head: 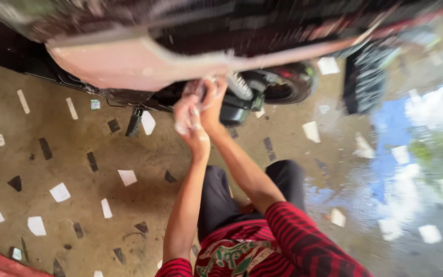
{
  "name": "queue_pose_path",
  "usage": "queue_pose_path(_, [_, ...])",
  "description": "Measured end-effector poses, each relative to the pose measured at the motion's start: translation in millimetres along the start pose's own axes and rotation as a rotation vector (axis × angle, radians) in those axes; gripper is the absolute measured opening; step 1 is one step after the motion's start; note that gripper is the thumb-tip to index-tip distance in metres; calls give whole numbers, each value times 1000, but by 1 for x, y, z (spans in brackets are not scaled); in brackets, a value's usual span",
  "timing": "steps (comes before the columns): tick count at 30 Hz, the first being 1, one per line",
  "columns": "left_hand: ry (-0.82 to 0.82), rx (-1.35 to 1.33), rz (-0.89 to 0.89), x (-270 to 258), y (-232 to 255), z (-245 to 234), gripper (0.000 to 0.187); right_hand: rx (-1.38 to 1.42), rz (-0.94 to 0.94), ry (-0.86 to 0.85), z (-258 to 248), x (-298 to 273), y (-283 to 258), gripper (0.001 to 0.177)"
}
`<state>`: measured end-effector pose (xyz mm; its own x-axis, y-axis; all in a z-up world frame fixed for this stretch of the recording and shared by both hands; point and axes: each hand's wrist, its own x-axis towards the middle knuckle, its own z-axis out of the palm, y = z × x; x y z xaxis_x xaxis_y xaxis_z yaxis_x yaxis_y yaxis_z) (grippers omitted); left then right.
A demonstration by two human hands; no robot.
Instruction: The person scrubs a motorcycle with a soapy cloth, cleaning the rear storage box, seat, side panels, and license plate area. They briefly rinse the cloth in a bucket and continue scrubbing the front fairing.
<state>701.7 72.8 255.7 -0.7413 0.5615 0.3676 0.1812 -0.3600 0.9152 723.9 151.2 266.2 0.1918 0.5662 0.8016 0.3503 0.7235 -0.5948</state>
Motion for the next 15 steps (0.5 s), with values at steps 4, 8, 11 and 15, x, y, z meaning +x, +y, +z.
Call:
queue_pose_path(4, [39, -180, 29, -7, -48, -42, 14, 185, 63, 116, -36, 15, 55, 18])
queue_pose_path(8, [20, -312, -5, -33, -82, -65, 12, 332, 294, 470, -42, 41, 85, 58])
queue_pose_path(11, [-15, -330, -58, -41, -94, -67, 15, -74, -258, 514, 7, 1, 67, 44])
queue_pose_path(15, [11, -322, -99, -35, -86, -66, 18, -182, -292, -46, 43, -75, 50, 35])
